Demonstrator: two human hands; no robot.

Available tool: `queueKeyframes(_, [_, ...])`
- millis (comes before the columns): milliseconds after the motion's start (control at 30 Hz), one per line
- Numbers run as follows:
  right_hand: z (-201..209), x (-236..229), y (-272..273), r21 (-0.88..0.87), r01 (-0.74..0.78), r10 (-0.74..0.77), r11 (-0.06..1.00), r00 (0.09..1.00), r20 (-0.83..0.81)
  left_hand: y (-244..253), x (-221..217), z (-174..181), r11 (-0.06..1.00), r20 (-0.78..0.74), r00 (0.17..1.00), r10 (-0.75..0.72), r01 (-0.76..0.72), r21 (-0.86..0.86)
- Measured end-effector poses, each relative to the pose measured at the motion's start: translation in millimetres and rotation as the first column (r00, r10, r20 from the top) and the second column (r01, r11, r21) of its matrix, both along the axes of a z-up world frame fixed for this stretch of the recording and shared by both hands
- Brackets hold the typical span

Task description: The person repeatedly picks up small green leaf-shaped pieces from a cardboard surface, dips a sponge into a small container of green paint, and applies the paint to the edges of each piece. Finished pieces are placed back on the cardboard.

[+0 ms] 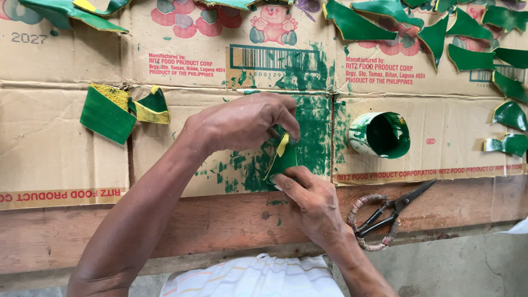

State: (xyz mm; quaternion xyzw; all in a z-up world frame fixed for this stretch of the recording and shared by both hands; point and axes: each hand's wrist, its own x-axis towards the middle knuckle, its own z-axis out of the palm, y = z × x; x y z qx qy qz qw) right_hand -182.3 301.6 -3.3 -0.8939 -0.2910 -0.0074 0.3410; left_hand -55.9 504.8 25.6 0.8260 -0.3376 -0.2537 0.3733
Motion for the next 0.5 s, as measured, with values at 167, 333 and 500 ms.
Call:
queueKeyframes(167, [3.7, -1.7, 0.3, 0.001, -0.001, 0.001, 1.0, 1.0, -0.014, -0.9, -5.5, -4.2, 1.0, 0.076, 0.997, -0.013, 0.015, -0.022])
queueKeyframes(333, [8.5, 3.9, -16.4, 0.02, -0.001, 0.0, 1.0, 0.999, 0.044, 1.9, -7.0, -6.0, 0.999, 0.032, 0.999, 0.015, -0.014, -0.029])
queueKeyframes(500, [11.3, 28.9, -26.5, 0.027, 0.179, -0.181, 0.984, 0.974, 0.134, 3.0, -5.4, -8.0, 1.0, 0.049, 0.999, 0.017, -0.016, -0.023])
